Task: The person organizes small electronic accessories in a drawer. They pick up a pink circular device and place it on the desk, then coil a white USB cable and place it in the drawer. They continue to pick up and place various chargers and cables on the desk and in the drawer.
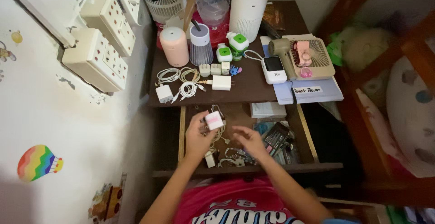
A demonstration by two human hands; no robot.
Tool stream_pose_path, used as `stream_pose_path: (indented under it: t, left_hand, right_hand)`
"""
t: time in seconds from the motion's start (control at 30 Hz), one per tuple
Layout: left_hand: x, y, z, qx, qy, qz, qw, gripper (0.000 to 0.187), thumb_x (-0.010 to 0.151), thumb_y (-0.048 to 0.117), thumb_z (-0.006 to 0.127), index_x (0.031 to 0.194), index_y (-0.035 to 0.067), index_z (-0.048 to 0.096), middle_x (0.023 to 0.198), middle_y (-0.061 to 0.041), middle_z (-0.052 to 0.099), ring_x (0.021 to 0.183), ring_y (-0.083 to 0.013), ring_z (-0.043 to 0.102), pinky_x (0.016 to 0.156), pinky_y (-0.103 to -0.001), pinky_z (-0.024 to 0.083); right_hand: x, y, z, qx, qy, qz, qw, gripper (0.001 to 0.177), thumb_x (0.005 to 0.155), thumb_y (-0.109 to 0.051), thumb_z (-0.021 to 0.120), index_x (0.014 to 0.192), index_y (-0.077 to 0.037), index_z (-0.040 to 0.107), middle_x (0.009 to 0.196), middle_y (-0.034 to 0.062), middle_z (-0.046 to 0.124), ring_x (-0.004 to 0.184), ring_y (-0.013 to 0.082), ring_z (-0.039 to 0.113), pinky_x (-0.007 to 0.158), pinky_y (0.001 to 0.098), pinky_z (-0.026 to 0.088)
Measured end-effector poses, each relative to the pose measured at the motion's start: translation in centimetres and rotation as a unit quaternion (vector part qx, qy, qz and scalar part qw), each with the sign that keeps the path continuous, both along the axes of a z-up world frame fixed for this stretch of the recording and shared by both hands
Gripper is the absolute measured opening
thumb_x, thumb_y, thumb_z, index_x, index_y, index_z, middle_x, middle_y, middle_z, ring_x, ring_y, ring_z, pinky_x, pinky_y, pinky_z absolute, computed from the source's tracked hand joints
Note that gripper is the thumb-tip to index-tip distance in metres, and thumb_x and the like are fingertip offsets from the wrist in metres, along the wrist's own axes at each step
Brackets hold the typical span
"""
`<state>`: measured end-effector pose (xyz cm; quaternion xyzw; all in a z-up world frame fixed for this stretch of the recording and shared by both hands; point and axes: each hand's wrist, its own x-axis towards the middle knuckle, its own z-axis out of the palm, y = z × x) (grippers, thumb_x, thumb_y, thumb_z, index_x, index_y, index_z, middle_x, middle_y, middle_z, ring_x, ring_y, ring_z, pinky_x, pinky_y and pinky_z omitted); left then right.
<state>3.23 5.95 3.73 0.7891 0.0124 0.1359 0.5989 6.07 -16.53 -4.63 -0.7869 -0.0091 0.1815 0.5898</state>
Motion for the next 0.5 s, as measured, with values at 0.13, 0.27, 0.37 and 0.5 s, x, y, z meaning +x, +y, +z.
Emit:
stream_pose_path:
  t: [0.13, 0.27, 0.37, 0.5]
  left_hand:
    - [-1.0, -0.7, 0.9, 0.056, -0.05, -0.049, 0.996, 0.058, 0.077, -0.002, 0.081, 0.13, 0.009, 0.062, 0.134, -0.01, 0.064, 0.112, -0.025, 0.07, 0.089, -0.033, 0.06]
    - [-2.1, -1.6, 2.1, 0.101, -0.057, -0.119, 0.986, 0.052, 0.077, -0.002, 0.08, 0.125, 0.005, 0.062, 0.134, -0.013, 0.064, 0.12, -0.0313, 0.067, 0.099, -0.036, 0.057]
    - [-2.9, -2.1, 2.5, 0.09, -0.052, -0.124, 0.987, 0.049, 0.079, -0.001, 0.078, 0.126, 0.005, 0.064, 0.134, -0.012, 0.066, 0.12, -0.0313, 0.068, 0.097, -0.035, 0.058]
    - [-3.1, -2.3, 2.1, 0.11, -0.071, -0.133, 0.982, 0.046, 0.078, 0.0, 0.079, 0.122, 0.005, 0.067, 0.137, -0.012, 0.065, 0.121, -0.0321, 0.067, 0.098, -0.038, 0.055]
  right_hand:
    - [-0.6, 1.8, 2.9, 0.157, 0.102, -0.041, 0.982, 0.05, 0.096, -0.029, 0.064, 0.143, -0.013, 0.058, 0.12, 0.0084, 0.075, 0.097, 0.0186, 0.076, 0.085, 0.0344, 0.064]
    - [-0.7, 2.5, 4.2, 0.195, 0.101, -0.048, 0.974, 0.054, 0.093, -0.026, 0.069, 0.144, -0.01, 0.057, 0.118, 0.0116, 0.072, 0.099, 0.0198, 0.072, 0.084, 0.0356, 0.062]
    - [-0.8, 2.3, 3.8, 0.218, 0.104, -0.051, 0.969, 0.054, 0.091, -0.024, 0.072, 0.14, -0.008, 0.058, 0.121, 0.0111, 0.069, 0.102, 0.0211, 0.072, 0.084, 0.0365, 0.062]
    - [-1.1, 1.9, 2.9, 0.197, 0.133, -0.062, 0.969, 0.054, 0.09, -0.024, 0.073, 0.138, -0.005, 0.055, 0.125, 0.0104, 0.066, 0.11, 0.0216, 0.071, 0.089, 0.0361, 0.059]
